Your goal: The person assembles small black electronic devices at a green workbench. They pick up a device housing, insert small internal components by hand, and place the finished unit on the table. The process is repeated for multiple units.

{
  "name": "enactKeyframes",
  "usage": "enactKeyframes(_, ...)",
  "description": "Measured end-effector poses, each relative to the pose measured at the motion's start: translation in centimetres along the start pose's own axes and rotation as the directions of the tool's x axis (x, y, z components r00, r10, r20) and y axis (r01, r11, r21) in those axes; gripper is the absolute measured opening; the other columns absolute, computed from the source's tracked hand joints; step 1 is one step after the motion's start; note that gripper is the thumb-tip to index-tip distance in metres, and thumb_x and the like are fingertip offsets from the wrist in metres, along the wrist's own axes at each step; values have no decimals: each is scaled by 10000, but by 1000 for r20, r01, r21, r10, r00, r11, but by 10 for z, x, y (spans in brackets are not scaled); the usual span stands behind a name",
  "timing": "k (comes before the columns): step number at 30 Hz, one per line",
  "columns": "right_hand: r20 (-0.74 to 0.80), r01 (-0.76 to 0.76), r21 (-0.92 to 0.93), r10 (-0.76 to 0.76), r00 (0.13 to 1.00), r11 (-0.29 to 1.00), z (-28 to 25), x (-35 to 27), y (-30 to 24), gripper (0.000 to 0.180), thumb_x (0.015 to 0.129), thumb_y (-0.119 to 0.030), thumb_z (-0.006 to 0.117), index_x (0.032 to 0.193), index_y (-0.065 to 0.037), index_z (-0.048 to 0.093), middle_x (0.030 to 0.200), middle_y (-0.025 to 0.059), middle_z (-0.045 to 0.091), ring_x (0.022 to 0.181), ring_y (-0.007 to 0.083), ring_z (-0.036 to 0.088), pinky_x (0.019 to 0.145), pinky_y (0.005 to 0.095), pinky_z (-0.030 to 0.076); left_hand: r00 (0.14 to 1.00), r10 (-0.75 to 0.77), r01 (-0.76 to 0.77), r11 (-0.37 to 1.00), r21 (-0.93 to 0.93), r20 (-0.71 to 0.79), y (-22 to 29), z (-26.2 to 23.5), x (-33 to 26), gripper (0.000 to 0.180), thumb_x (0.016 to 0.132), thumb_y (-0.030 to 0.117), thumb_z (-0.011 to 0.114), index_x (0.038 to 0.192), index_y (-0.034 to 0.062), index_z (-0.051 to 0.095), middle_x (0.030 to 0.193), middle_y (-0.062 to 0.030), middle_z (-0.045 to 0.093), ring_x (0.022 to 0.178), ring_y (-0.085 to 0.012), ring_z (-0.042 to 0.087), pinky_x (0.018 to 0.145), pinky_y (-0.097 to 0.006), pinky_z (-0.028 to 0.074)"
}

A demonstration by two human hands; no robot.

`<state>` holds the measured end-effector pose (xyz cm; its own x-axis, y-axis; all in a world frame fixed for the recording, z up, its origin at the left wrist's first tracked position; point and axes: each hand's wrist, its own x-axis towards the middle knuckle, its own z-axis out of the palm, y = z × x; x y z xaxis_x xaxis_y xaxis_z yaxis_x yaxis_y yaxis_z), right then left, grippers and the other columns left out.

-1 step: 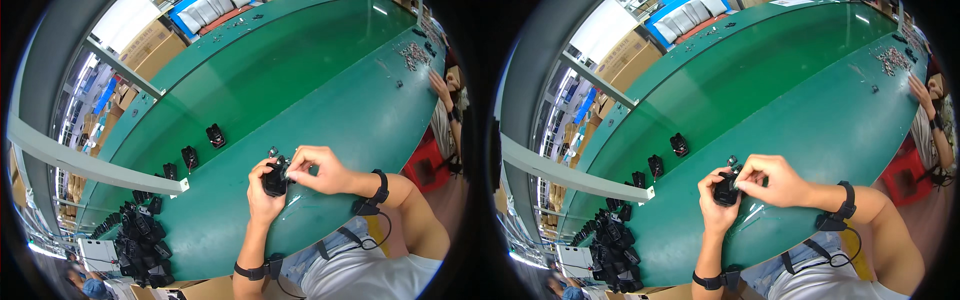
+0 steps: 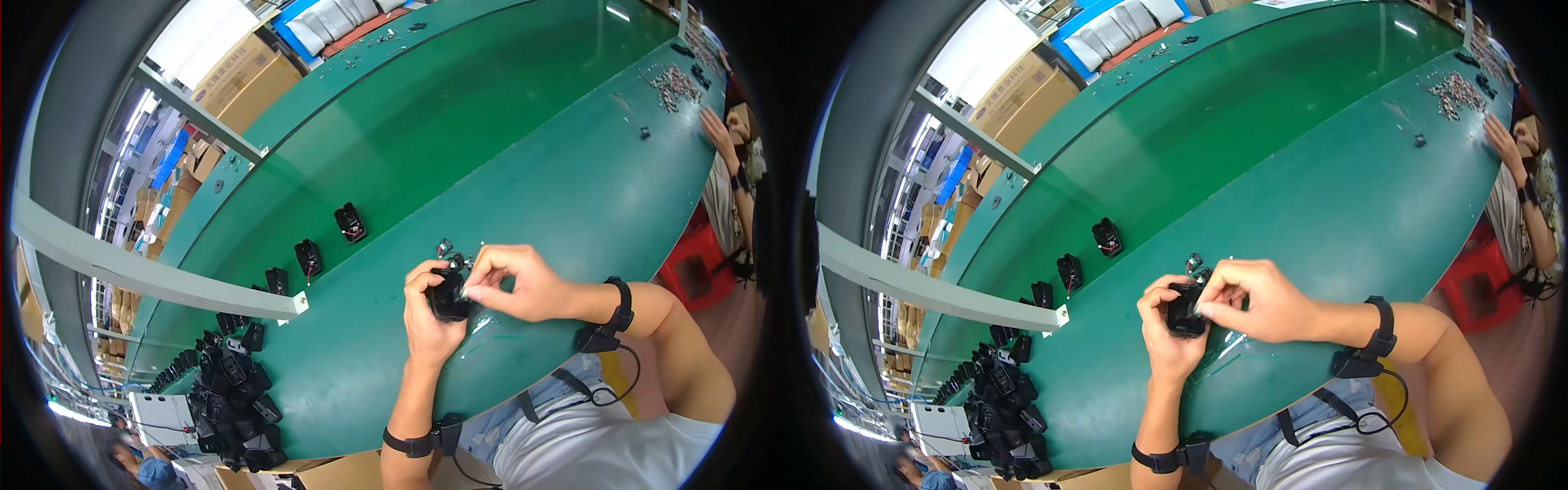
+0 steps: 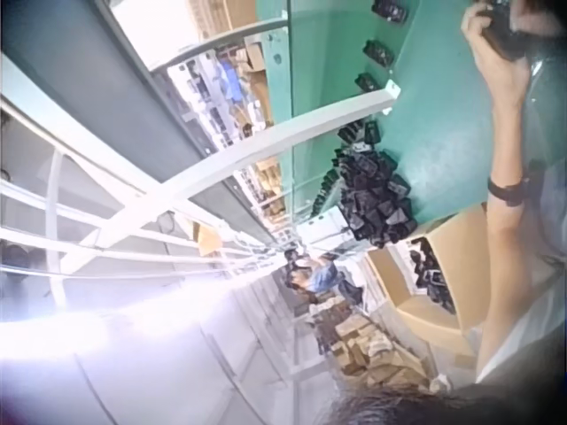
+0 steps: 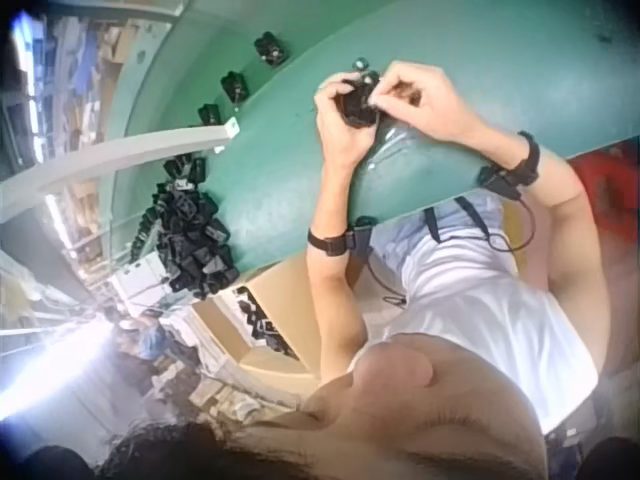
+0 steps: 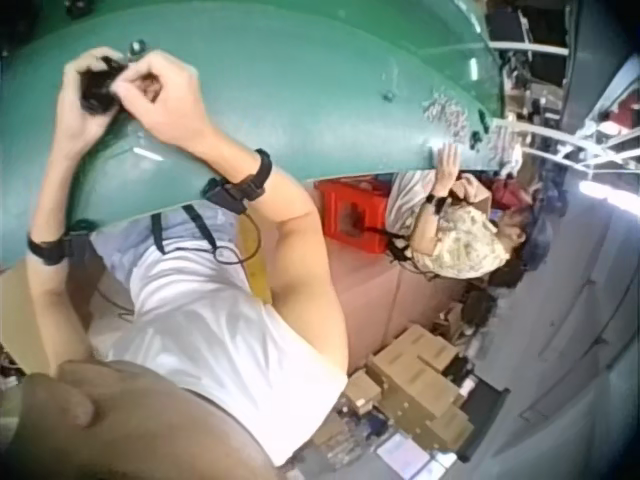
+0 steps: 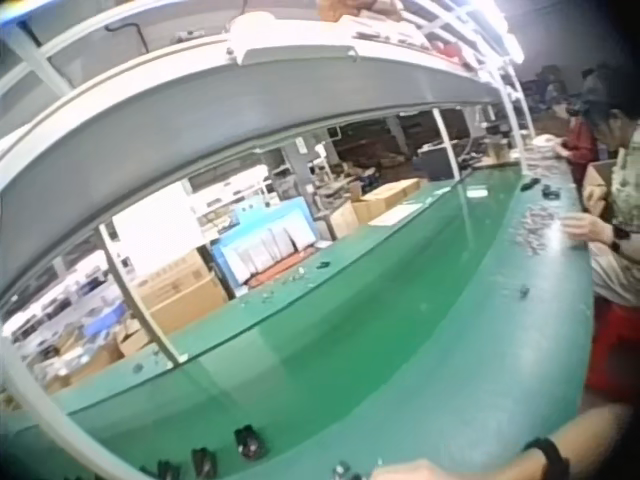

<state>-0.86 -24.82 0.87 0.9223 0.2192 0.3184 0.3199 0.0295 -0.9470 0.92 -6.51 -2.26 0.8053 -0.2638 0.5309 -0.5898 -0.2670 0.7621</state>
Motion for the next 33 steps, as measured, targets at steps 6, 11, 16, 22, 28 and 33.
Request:
enactKeyframes(6,-11,28,-98,-29,1000,995,6,-8,4,137,878,-78,712,842,-4,602,815,61,631,682,95,619,580,236,499,990,136,-138,987,80,29,7,0,5,642,673,59,816,1130,40,365,1209,-258,471,1101,-331,537,872,-415,500)
enactKeyframes(11,-34,113,-214,-123,992,970,-1,-6,-3,153,865,-80,718,828,-2,592,766,60,594,641,114,619,548,255,509,988,145,-147,988,49,55,12,-3,8,663,665,86,813,1170,24,388,1286,-284,453,1212,-370,493,960,-438,452)
enactKeyframes(16,-75,95,-283,-121,990,954,-1,-3,-2,113,836,-36,719,825,-4,612,754,55,588,622,104,570,545,251,473,993,95,-105,984,144,73,14,-3,9,601,662,36,821,1146,39,466,1303,-252,494,1218,-375,521,971,-438,460)
enactKeyframes(22,-34,120,-409,-147,989,904,0,-6,1,165,848,-88,716,807,-19,572,755,67,588,599,148,618,519,269,510,993,119,-118,969,215,6,16,2,12,638,647,6,824,1189,36,487,1307,-241,533,1204,-374,557,1011,-444,461)
enactKeyframes(28,-70,86,-378,-121,990,922,1,-4,9,174,859,-119,709,817,-25,568,760,75,594,590,178,634,521,294,523,993,114,-114,982,154,3,14,10,7,629,643,-2,829,1169,42,488,1295,-230,559,1177,-353,588,971,-424,498)
enactKeyframes(33,-62,84,-334,-111,992,939,1,-5,12,162,865,-104,703,822,-16,574,760,73,595,586,155,613,525,284,508,997,75,-73,988,135,-10,14,11,7,639,644,42,868,1155,44,485,1295,-230,561,1178,-347,591,958,-413,507)
